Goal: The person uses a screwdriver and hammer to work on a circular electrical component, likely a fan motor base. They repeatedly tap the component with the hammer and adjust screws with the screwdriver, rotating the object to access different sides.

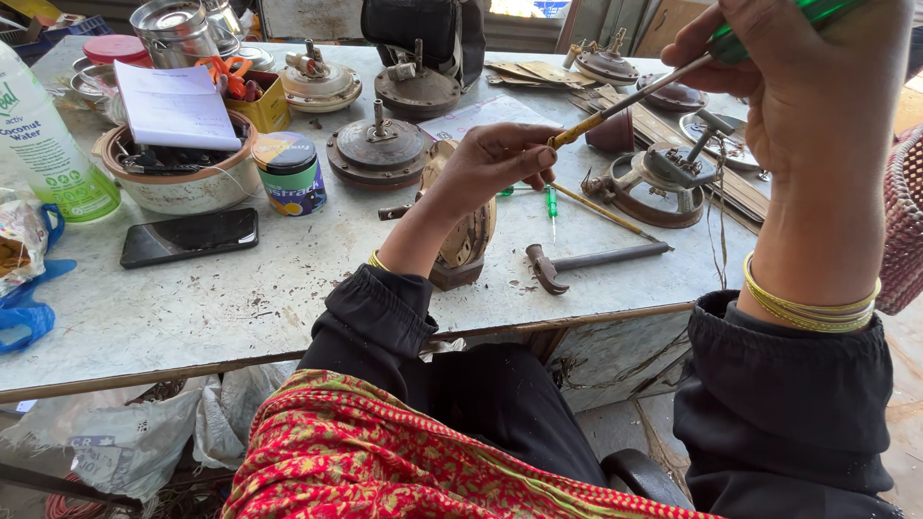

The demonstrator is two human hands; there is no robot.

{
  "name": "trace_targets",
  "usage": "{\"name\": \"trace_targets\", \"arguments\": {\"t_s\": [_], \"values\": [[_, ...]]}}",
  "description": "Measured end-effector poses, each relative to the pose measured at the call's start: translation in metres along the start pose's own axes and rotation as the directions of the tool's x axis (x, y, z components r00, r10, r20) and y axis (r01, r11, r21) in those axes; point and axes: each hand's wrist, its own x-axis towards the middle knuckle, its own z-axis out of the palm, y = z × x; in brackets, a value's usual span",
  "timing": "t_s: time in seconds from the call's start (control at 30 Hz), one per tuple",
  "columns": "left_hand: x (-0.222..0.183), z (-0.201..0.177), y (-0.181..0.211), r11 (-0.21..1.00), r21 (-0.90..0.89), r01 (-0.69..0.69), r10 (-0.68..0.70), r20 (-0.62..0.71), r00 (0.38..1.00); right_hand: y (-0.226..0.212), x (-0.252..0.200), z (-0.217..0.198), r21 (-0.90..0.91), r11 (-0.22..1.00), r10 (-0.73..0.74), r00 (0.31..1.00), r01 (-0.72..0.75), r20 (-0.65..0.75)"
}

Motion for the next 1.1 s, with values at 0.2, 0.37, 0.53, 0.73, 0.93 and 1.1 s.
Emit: {"name": "trace_targets", "arguments": {"t_s": [0.2, 0.37, 0.53, 0.73, 0.93, 1.1], "values": [[-0.006, 0.004, 0.008, 0.997, 0.03, 0.066, -0.066, -0.018, 0.998, 0.0, 0.001, -0.001, -0.056, 0.997, -0.051, 0.997, 0.054, 0.062], [-0.009, 0.009, 0.014, 0.996, 0.053, 0.073, -0.07, -0.049, 0.996, -0.008, -0.005, 0.009, 0.023, 0.999, -0.039, 0.998, 0.038, 0.057], [-0.011, 0.013, 0.013, 0.995, 0.039, 0.094, -0.091, -0.056, 0.994, 0.015, -0.016, 0.007, 0.198, 0.973, 0.082, 0.98, -0.117, 0.179], [-0.011, 0.012, 0.005, 0.996, -0.02, 0.09, -0.091, -0.071, 0.993, 0.122, -0.084, -0.003, -0.212, 0.834, 0.552, 0.783, -0.51, 0.287], [-0.012, 0.009, 0.004, 0.999, -0.028, 0.026, -0.028, -0.084, 0.996, 0.236, -0.188, 0.031, -0.797, 0.539, 0.616, 0.773, -0.272, 0.153], [-0.015, 0.005, 0.011, 0.998, -0.067, -0.013, 0.007, -0.083, 0.997, 0.245, -0.232, 0.035, -0.907, 0.421, 0.317, 0.939, -0.017, 0.13]]}}
